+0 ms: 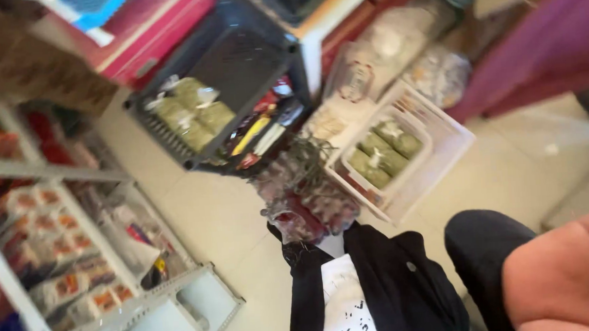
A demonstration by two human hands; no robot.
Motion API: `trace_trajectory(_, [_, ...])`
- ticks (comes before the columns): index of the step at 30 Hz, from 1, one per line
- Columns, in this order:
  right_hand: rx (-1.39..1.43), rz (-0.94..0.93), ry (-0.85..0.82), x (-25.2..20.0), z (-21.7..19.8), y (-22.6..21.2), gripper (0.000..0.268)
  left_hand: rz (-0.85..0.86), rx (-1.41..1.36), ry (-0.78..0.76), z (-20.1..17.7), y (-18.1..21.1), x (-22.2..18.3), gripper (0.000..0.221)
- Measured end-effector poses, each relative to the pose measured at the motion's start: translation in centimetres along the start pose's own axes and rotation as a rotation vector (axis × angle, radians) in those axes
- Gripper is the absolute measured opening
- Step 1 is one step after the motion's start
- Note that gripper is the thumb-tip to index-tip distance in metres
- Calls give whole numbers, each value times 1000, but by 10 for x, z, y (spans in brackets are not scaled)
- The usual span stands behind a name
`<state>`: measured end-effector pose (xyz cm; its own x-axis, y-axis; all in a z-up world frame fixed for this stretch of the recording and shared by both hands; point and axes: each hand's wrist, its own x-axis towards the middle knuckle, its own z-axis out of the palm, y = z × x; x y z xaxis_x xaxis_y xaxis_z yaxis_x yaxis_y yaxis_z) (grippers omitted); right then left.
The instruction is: The person picks up small, wrapped packages of green food items from a white basket and places them into a black plastic crate. They repeat this action several times, arranging the packages neatly inside the crate.
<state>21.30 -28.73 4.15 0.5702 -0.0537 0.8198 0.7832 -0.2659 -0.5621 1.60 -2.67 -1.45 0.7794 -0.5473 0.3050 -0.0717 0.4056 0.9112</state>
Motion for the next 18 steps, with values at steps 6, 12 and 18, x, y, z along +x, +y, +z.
trace_trajectory(6, [-198, 138, 40, -17, -13, 24, 47, -205, -110, -192, -33, -4, 28, 32])
trace_trajectory(12, [-327, 262, 48, 14, 4, 12, 45, -41, 246, -47, -72, 16, 123, 32])
trace_trajectory(18, [-393, 351, 21, -54, -5, 77, 45, -472, 332, 502, -146, -155, 140, 20])
